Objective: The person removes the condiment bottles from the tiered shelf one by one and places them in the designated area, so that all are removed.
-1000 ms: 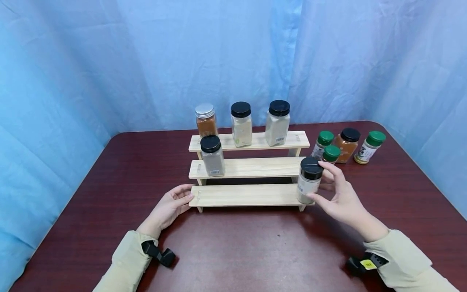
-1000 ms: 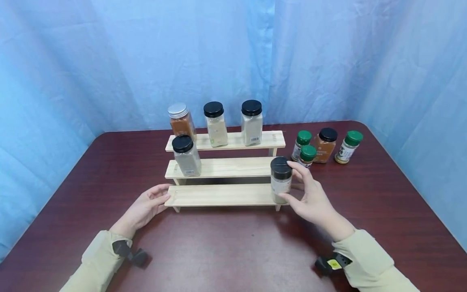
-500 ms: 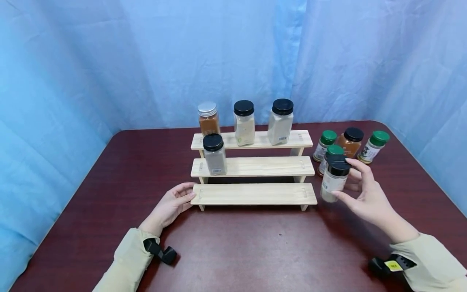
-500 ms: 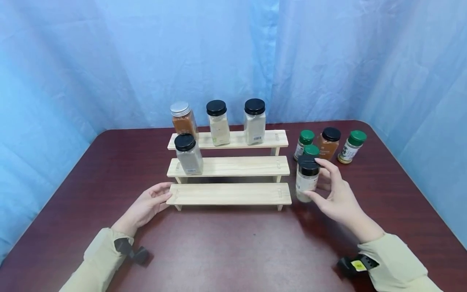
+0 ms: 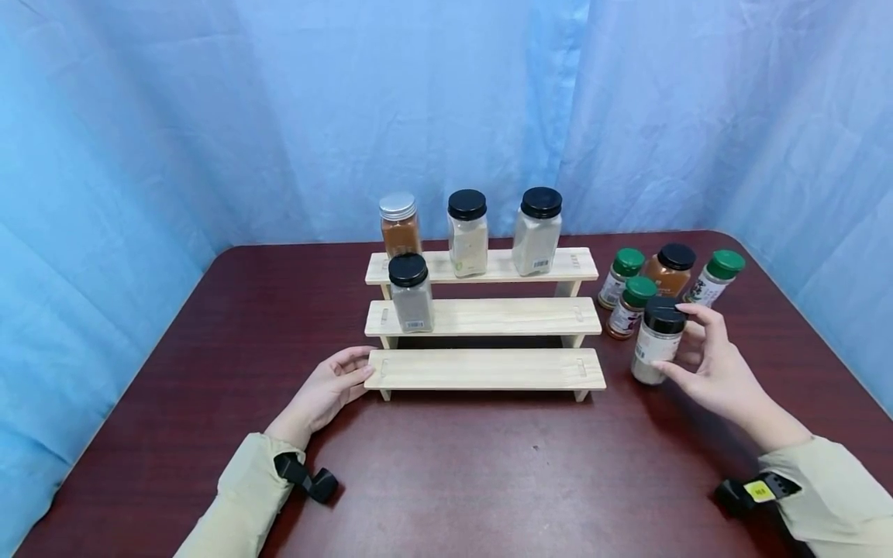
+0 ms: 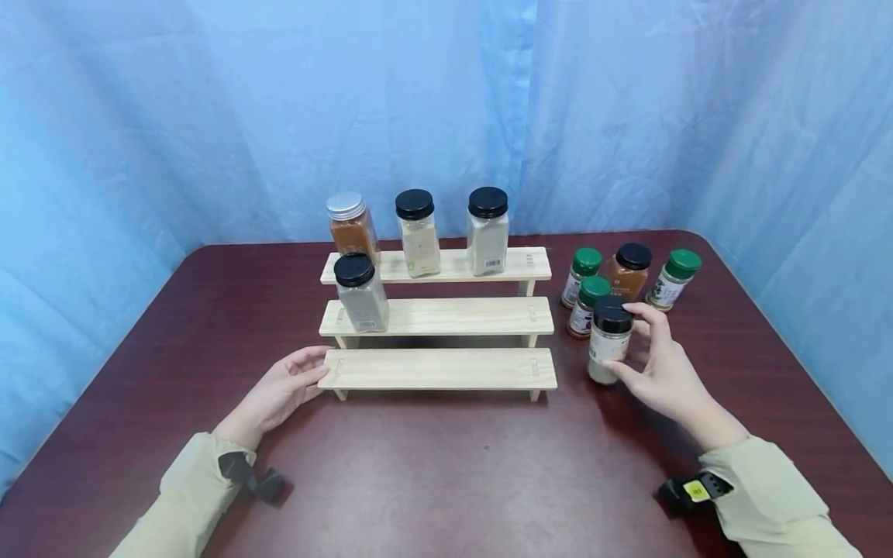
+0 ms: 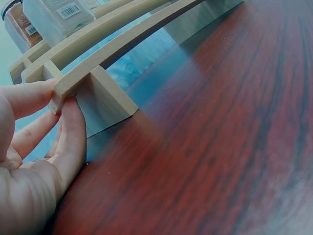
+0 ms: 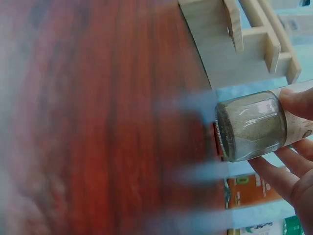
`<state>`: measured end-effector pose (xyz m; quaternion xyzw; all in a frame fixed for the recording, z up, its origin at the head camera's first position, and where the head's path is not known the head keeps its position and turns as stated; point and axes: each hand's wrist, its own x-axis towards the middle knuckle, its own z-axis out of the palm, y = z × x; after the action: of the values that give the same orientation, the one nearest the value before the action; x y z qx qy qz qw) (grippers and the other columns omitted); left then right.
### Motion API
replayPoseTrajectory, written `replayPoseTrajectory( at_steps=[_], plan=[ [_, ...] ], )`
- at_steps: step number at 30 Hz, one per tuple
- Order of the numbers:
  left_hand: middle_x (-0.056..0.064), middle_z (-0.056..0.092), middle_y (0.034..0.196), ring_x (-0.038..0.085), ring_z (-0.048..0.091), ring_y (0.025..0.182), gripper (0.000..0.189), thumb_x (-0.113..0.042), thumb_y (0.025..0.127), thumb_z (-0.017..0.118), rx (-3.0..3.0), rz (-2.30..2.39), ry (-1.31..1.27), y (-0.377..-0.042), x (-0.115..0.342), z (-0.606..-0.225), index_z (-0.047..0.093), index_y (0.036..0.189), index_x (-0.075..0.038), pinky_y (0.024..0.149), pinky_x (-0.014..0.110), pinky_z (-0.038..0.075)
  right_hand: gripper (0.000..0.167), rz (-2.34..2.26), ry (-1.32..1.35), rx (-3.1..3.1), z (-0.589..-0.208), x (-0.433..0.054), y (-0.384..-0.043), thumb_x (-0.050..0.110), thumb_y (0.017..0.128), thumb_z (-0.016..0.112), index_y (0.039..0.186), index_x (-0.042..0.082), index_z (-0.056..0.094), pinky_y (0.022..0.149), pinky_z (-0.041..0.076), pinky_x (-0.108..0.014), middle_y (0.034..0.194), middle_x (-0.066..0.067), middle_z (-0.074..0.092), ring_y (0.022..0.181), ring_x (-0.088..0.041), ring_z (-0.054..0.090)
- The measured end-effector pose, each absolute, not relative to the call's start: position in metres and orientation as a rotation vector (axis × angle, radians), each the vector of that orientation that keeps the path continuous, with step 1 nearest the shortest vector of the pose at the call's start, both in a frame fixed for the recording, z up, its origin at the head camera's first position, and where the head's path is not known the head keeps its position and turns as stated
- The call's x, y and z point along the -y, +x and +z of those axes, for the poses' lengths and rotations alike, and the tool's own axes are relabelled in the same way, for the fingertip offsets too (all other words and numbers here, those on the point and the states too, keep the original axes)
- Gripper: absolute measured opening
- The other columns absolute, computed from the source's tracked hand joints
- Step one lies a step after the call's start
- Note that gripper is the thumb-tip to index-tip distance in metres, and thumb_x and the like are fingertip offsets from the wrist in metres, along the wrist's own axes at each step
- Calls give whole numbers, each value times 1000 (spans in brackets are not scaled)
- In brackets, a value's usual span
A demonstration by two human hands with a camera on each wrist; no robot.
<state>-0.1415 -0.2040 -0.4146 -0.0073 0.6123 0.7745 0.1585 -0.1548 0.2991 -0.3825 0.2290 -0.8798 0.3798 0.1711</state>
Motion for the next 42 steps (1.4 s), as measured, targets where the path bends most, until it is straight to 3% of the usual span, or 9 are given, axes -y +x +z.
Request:
replayPoseTrajectory(
  at_steps=[12, 15, 17, 22, 42],
  plan=[
    [-3, 58, 94, 5, 60, 84, 33, 3, 94, 51, -1773, 2206, -28, -142, 204, -415, 44, 126, 1, 76, 19, 52, 89, 1119, 613, 2529, -385, -312, -164, -24, 71, 66, 135, -5, 7, 72, 41, 1, 112, 33, 38, 90, 25, 46],
    [-4, 59, 94, 5, 61, 84, 30, 3, 94, 51, -1773, 2205, -28, -142, 205, -417, 46, 123, -3, 75, 19, 52, 86, 1136, 586, 2534, -387, -314, -168, -25, 73, 64, 134, -5, 6, 72, 41, 1, 112, 17, 43, 89, 25, 46],
    [-4, 59, 93, 5, 60, 84, 28, 3, 94, 51, -1772, 2211, -24, -141, 205, -418, 49, 120, -6, 75, 20, 52, 85, 1149, 577, 2539, -388, -316, -170, -24, 74, 62, 134, -4, 5, 72, 40, 1, 110, 0, 49, 90, 25, 45],
    [-4, 59, 94, 5, 60, 84, 25, 4, 94, 51, -1762, 2224, -12, -142, 205, -420, 52, 114, -11, 76, 20, 52, 83, 1132, 554, 2567, -387, -318, -173, -22, 77, 61, 134, -5, 3, 73, 37, 3, 111, -35, 44, 91, 28, 39],
    [-3, 58, 93, 5, 60, 84, 27, 4, 93, 51, -1767, 2227, -19, -141, 204, -416, 50, 117, -8, 76, 20, 52, 87, 1051, 487, 2589, -386, -324, -186, -18, 77, 65, 138, -1, 6, 74, 31, 6, 116, -42, 44, 91, 31, 30]
  ],
)
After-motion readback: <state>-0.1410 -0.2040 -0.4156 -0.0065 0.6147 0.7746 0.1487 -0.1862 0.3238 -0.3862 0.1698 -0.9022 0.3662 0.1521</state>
